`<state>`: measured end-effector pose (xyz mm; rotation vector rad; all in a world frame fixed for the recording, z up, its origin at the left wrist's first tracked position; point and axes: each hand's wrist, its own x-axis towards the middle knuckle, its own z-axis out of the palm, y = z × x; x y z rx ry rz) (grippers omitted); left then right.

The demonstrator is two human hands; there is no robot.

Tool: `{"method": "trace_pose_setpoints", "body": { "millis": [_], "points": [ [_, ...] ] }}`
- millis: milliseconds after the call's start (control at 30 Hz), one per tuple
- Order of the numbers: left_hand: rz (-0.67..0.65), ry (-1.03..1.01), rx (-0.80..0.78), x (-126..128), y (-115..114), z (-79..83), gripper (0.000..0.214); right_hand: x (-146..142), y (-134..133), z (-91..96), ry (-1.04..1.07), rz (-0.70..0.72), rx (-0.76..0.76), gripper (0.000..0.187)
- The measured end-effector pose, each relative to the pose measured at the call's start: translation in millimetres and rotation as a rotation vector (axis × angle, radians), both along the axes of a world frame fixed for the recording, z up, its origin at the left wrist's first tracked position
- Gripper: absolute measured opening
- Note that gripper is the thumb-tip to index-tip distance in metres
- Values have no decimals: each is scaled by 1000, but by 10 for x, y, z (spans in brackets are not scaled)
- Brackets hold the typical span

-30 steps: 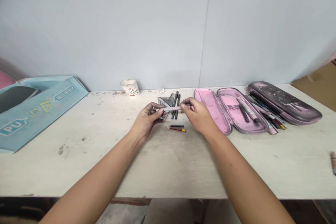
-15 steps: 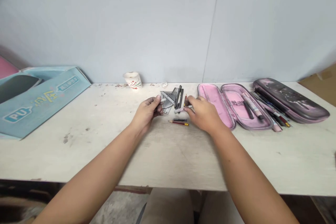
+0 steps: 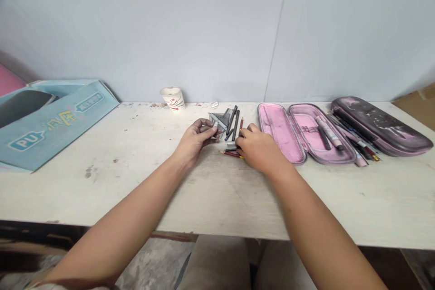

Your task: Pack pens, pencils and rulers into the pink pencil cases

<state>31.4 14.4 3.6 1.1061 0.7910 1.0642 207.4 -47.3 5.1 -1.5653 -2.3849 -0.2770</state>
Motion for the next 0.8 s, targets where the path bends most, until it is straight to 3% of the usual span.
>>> {"method": "trace_pose_setpoints", "body": {
  "millis": [100, 200, 300, 500, 800],
  "points": [
    [-1, 49, 73, 14, -7, -19, 28, 10, 35, 11, 111, -44, 15, 13],
    [0, 114, 162, 23, -1, -49, 24, 9, 61, 49, 350, -116, 62, 18],
    [-12, 173, 227, 27, 7, -71, 21, -18, 63, 73, 532, -101, 126, 22],
    [-17, 251, 283, 34, -27, -40, 16, -26, 52, 64, 453, -9, 99, 21],
    [-12, 388, 398, 34, -42, -36, 15, 32, 57, 115, 450, -24, 164, 20]
  ]
}}
